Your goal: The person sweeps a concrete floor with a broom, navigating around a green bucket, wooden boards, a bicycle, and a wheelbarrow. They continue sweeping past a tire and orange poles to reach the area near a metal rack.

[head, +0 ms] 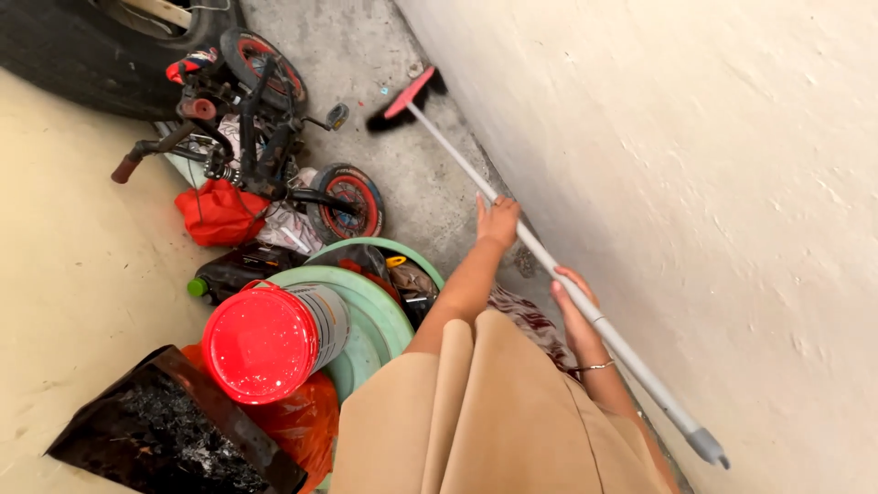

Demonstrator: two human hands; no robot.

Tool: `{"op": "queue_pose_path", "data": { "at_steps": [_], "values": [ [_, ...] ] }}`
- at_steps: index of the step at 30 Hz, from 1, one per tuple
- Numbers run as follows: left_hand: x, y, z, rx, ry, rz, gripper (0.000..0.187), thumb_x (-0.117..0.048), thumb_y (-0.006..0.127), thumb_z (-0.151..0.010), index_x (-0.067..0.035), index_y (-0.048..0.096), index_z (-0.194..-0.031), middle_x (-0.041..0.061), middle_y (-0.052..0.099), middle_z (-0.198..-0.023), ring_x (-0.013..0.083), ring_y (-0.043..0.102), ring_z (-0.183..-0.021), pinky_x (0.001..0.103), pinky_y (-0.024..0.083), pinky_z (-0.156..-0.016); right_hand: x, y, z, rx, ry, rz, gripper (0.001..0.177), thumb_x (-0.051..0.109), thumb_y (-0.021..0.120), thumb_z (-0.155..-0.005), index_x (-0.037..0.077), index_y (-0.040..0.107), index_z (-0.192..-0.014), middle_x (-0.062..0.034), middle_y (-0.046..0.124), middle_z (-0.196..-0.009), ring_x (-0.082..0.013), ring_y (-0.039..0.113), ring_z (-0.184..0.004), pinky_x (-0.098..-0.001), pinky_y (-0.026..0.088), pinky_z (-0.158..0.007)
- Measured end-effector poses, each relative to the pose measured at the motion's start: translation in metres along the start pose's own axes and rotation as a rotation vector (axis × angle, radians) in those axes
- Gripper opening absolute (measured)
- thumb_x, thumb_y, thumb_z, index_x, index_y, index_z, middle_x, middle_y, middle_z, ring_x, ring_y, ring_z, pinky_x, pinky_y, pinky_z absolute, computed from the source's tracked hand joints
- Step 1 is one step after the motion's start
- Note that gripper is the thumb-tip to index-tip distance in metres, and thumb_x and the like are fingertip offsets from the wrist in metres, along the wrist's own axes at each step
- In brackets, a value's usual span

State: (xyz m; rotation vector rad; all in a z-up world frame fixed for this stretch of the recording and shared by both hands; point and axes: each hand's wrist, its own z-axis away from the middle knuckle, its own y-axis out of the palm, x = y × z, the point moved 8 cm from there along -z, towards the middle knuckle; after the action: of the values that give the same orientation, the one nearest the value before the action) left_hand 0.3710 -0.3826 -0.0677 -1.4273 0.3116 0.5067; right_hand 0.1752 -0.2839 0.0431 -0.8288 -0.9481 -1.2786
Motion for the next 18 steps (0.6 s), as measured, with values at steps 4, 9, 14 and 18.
{"op": "queue_pose_path", "data": {
  "at_steps": [4,9,14,18],
  "values": [
    [-0.036,-0.046,0.004,-0.101,0.041,0.146,0.021,-0.015,0.078,-0.075,-0.013,0.067,-0.093,0.01,0.066,-0.106,0.0316,0.057,-0.121,0.061,0.021,-0.12,0.078,-0.032,0.034,-0.026,-0.108,-0.272,0.017,0.012,0.063,-0.1,0.0,0.068,-0.11,-0.0204,0.062,-0.139,-0.0302,0.06,-0.131,-0.0466,0.055,-0.111],
    [-0.105,-0.067,0.042,-0.164,0.278,0.437,0.018,-0.01,0.08,-0.086,-0.013,0.065,-0.076,0.01,0.066,-0.081,0.0304,0.065,-0.098,0.059,0.029,-0.127,0.185,-0.081,0.092,-0.023,-0.61,-0.145,0.027,0.014,0.068,-0.111,0.0,0.069,-0.088,-0.0199,0.075,-0.1,-0.0367,0.073,-0.109,-0.057,0.052,-0.12],
    [-0.002,0.012,-0.016,0.169,0.088,-0.045,0.014,-0.014,0.074,-0.08,-0.018,0.073,-0.093,0.012,0.07,-0.106,0.0306,0.065,-0.11,0.058,0.034,-0.114,0.087,-0.01,0.024,-0.079,-0.228,0.206,0.02,0.024,0.063,-0.103,0.006,0.073,-0.104,-0.0118,0.073,-0.121,-0.0275,0.067,-0.12,-0.046,0.05,-0.109],
    [0.053,-0.017,-0.036,-0.01,-0.166,-0.173,0.041,-0.013,0.075,-0.071,-0.024,0.075,-0.111,0.005,0.067,-0.126,0.0369,0.049,-0.131,0.068,0.019,-0.111,0.019,0.018,-0.003,0.063,-0.093,0.089,0.026,0.028,0.064,-0.1,0.007,0.072,-0.114,-0.0085,0.062,-0.144,-0.0254,0.054,-0.136,-0.0425,0.045,-0.113]
  ]
}}
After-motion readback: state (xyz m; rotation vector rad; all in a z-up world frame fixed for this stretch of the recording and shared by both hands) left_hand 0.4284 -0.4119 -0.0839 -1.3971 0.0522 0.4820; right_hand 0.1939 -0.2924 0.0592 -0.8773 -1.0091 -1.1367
